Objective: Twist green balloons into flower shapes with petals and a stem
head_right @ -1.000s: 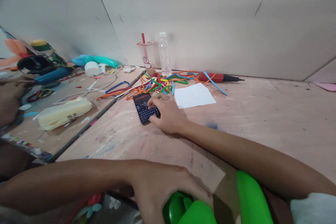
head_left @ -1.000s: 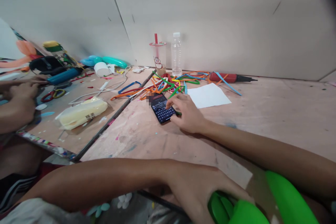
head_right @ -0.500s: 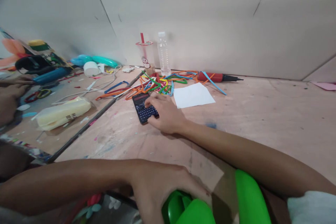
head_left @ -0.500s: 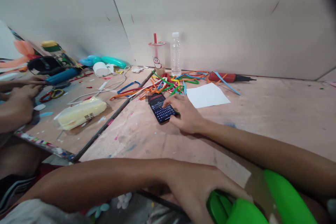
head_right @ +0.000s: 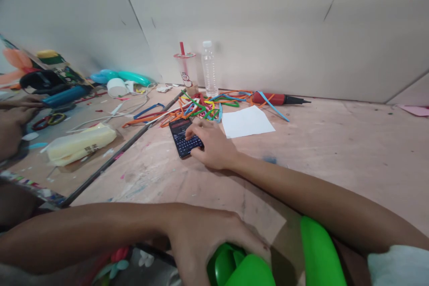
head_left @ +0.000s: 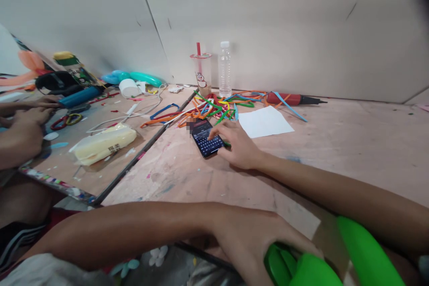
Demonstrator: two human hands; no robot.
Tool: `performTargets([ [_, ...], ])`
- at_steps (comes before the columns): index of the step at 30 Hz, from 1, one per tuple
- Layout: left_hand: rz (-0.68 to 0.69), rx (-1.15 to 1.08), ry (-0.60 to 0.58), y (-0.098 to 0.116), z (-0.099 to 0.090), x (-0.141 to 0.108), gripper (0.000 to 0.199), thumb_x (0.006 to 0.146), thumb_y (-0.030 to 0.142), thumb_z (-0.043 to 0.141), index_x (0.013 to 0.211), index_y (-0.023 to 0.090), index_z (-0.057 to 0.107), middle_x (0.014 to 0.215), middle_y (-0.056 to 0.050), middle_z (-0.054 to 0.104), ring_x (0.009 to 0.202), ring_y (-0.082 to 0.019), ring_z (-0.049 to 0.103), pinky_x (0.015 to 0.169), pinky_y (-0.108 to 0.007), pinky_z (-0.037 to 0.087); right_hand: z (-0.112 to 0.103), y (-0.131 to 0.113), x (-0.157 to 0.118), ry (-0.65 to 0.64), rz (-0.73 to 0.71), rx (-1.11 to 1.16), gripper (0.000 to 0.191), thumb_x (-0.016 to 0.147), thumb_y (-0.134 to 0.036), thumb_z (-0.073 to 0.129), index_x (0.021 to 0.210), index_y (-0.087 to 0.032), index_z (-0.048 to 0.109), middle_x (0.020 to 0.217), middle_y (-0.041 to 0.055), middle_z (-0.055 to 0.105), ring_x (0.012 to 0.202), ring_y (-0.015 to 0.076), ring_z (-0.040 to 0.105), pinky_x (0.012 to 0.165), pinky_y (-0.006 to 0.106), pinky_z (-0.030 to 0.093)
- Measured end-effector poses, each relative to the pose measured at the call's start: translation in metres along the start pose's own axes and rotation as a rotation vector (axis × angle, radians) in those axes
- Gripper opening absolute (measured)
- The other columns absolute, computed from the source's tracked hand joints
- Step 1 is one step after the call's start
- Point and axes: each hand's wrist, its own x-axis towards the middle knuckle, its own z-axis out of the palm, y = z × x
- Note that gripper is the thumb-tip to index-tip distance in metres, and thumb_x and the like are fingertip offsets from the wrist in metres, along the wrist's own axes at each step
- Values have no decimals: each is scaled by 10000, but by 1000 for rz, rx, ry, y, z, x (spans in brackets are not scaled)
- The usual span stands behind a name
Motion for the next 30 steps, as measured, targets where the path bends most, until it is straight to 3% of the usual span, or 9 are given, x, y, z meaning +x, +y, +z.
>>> performTargets([
  [5,3,18,16,3,1,-1,641,611,289,802,1177,168,528,1132,-55,575,1038,-269,589,920,-307,491,1,0,1,-151,-112,20,417,730,-162,583,1145,-201,603,1197,93,647,1181,291,529,1030,439,346],
  [12,-40,26,18,5,0,-1,657,598,287,809,1186,180,537,1134,-48,575,1043,-266,588,946,-315,486,0,-1,2,-152,-94,33,512,752,-210,579,1262,-170,562,1275,129,620,1240,310,493,1045,473,340],
  [19,-20,52,7,3,1,-3,718,615,300,810,1258,145,530,1203,-81,579,1124,-302,581,974,-328,486,3,1,4,-264,-127,14,618,737,-230,568,1344,-124,518,1378,180,561,1323,341,432,1094,519,309],
  [22,-26,63,15,1,-2,0,674,616,308,811,1220,183,539,1187,-63,598,1109,-275,606,961,-294,500,3,1,3,-201,-92,15,611,724,-220,571,1328,-142,522,1348,165,580,1312,330,452,1086,503,326],
  [26,-45,49,-99,-4,-6,4,644,570,279,838,1139,237,540,1088,-40,642,1005,-224,654,861,-224,529,3,1,2,-41,-1,-7,520,725,-184,567,1244,-194,540,1282,116,607,1275,291,491,1088,459,325],
  [30,-14,90,-6,-5,-4,3,700,567,255,824,1197,204,523,1159,-49,610,1095,-286,619,949,-314,509,4,3,1,32,86,-50,392,754,-171,556,1145,-204,549,1189,110,622,1200,295,517,1045,463,342],
])
